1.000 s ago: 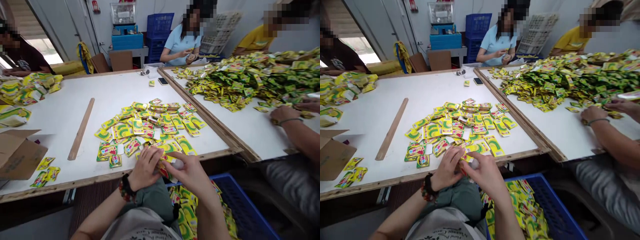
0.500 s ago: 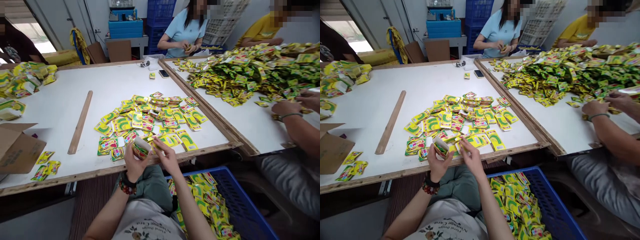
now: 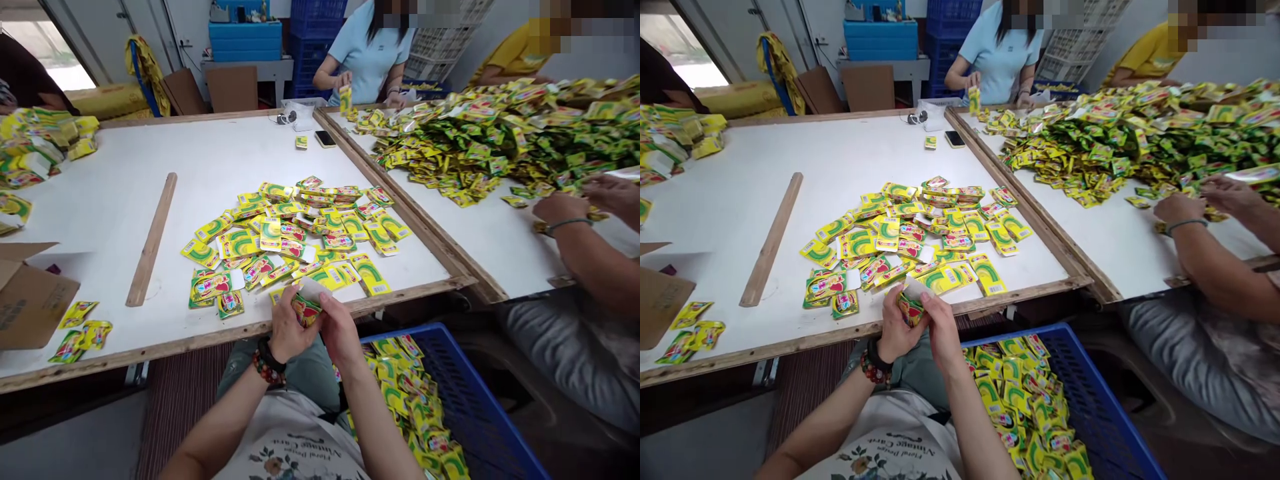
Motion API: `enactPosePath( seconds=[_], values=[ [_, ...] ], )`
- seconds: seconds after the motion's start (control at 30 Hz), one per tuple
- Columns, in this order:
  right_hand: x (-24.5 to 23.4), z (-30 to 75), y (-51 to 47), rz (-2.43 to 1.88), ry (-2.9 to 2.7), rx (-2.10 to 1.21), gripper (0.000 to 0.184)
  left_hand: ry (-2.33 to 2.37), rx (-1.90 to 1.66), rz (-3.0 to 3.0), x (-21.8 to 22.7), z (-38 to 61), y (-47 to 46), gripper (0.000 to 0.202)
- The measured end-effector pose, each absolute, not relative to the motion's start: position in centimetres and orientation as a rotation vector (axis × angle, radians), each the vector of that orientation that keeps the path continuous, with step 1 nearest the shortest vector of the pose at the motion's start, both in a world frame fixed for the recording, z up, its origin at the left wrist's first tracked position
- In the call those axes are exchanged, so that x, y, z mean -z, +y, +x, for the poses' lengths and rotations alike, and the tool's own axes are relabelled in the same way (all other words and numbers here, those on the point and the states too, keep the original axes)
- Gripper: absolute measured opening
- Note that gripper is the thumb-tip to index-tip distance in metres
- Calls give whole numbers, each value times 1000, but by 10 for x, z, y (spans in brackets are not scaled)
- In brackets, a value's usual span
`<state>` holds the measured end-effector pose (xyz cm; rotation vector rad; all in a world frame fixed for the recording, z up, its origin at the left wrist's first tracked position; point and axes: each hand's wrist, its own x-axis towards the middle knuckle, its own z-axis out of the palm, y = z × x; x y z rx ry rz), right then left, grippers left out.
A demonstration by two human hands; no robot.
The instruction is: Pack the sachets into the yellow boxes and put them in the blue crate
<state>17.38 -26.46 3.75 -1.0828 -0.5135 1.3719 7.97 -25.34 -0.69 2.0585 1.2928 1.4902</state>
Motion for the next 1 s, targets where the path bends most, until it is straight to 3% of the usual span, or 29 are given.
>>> enactPosePath(
  seconds=[0.17, 0.3, 0.43, 0.57, 0.8, 1.0],
  values=[
    [-36, 180, -268, -1196, -740, -1230, 27, 1075, -1280, 2153, 6, 77, -252, 55],
    [-43, 188, -280, -1248, -1252, -924, 31, 1193, -1244, 2088, 8, 82, -253, 61],
    [-43, 189, -286, -1417, -1337, -670, 28, 1315, -960, 2071, 2, 84, -255, 53],
    [-43, 189, -283, -1521, -1285, -682, 30, 1351, -885, 2087, -6, 82, -254, 53],
    [-45, 190, -276, -1327, -1682, -527, 35, 1355, -867, 2010, -1, 87, -255, 40],
    [-53, 221, -314, -1410, -1737, -323, 34, 1076, -1012, 2194, -26, 39, -241, 62]
  ],
)
